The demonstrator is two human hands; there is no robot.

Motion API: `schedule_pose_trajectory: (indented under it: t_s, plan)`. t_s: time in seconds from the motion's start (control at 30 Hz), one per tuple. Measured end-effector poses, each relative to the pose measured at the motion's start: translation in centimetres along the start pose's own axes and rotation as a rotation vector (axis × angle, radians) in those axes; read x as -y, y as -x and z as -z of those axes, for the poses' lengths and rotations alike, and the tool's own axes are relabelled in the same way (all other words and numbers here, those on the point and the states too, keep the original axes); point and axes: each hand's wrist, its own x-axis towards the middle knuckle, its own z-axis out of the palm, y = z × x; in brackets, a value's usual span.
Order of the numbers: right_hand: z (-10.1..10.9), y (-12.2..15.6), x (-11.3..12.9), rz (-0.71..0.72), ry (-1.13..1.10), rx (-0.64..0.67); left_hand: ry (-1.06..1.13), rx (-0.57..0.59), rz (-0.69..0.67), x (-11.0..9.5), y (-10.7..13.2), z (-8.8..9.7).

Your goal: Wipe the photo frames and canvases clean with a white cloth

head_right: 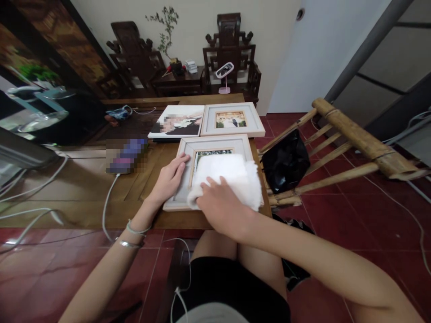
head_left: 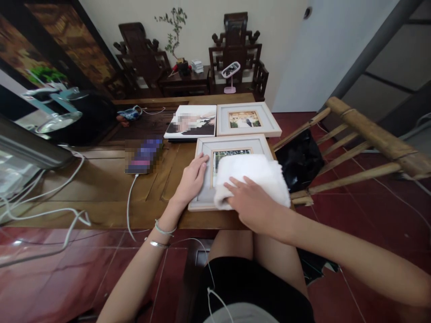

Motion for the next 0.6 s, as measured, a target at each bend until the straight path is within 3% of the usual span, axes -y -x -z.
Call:
schedule_pose_trajectory:
  t_s: [0.13, 0.23, 0.37, 0.47, 0.6]
  plan:
    - [1.9, 2.4, -2.6, -0.056, -0.023, 0.123, -0.02, -0.018, -0.036, 0.0, 0.0, -0.3]
    - [2.4, 2.1, -3.0, 0.002, -0.136, 0.146, -0.022, -0.025, -0.036, 0.0, -0.1, -0.4]
    - [0.6, -0.3, -2.1, 0.152, -0.231, 0.042, -0.004, -0.027, -0.03, 0.1, -0.1, -0.4]
    - [-0.7, -1.8, -1.5, 0.189, -0.234, -0.046, 0.008, -0.027, -0.018, 0.2, -0.1, -0.3]
    - [-0.4, -1.7, -1.5, 0.184, -0.253, 0.022, -0.005, -0.028, -0.022, 0.1, -0.1, -0.3]
